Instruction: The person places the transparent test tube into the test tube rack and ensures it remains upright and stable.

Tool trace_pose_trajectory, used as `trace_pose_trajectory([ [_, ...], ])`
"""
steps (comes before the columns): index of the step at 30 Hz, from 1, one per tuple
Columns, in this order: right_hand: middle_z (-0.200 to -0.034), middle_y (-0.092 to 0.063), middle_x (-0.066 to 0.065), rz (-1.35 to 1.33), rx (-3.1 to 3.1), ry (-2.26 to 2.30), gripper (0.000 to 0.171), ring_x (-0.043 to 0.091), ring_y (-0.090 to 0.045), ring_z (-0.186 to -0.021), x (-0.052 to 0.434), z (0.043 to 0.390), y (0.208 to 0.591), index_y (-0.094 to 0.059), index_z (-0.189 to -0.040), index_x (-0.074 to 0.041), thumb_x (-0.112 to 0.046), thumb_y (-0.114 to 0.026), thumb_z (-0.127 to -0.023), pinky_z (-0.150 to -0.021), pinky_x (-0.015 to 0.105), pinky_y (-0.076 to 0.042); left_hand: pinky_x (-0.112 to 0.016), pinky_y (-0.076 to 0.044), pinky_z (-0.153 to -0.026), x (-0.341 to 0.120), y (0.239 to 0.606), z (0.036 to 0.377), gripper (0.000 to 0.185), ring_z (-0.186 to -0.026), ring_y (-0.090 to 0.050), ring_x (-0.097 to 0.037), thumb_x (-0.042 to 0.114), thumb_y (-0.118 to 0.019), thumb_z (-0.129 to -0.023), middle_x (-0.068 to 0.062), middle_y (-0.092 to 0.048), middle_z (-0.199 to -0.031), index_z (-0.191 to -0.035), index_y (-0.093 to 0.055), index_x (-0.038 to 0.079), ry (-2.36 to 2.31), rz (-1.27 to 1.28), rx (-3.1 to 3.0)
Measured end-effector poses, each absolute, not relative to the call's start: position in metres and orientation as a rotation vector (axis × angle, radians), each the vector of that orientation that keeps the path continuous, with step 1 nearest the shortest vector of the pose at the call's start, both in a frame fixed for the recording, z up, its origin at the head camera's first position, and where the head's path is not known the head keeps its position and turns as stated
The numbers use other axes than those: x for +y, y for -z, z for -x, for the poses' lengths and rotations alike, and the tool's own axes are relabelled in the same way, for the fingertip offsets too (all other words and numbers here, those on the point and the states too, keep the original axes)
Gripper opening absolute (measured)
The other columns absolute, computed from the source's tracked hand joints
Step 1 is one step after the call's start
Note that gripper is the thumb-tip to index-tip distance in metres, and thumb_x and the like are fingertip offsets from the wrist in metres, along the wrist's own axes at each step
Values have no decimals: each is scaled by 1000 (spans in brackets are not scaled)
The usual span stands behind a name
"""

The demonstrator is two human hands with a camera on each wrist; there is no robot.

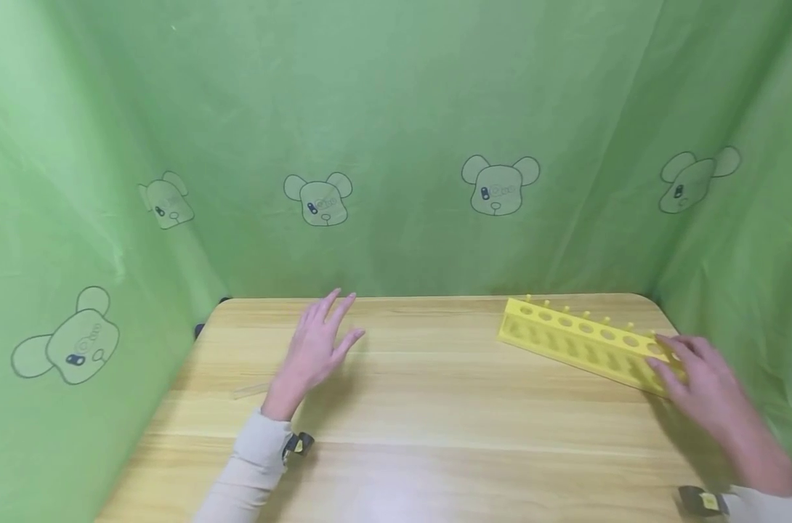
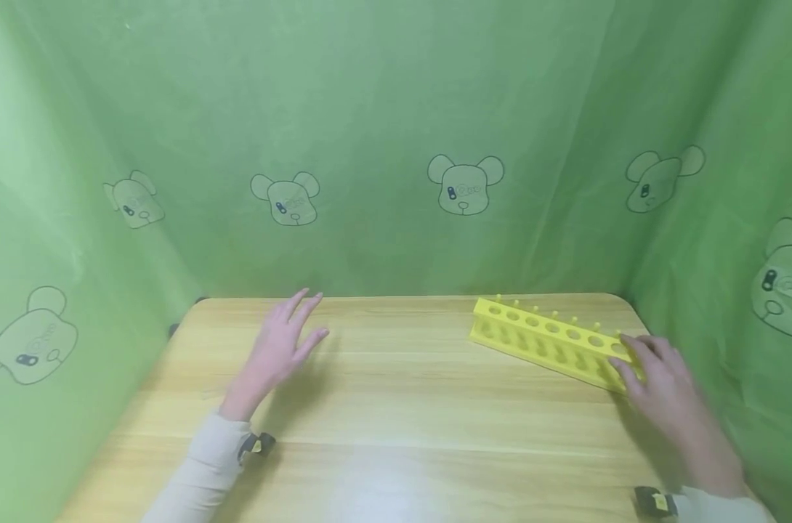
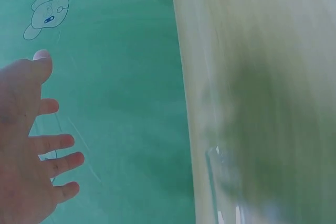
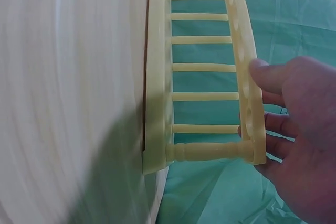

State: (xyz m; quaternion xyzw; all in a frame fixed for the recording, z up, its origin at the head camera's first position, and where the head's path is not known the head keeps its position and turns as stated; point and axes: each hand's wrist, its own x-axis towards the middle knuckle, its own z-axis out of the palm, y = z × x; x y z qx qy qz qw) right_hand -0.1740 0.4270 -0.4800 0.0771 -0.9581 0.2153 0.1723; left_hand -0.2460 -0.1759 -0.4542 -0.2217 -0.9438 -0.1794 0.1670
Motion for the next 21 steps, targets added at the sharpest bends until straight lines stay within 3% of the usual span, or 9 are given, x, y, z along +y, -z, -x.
trace_pose_trajectory([
  [6,-133,-43,40,-268,-2656,-564,51,60,-42,-114,427,175,481,-45,-147,6,-10,-62,-101,-86,83,-35,-54,-15,-126,-167,461,244,66,-149,-30,-38,53,-48,-106,-16,-27,-166,-160,-36,17,562,653,-2684],
  [21,-130,-45,38,-253,-2664,-561,49,57,-46,-108,429,175,483,-47,-145,6,-8,-64,-101,-82,80,-40,-51,-17,-126,-146,474,250,66,-150,-30,-35,55,-43,-106,-16,-27,-166,-160,-35,16,545,679,-2669],
])
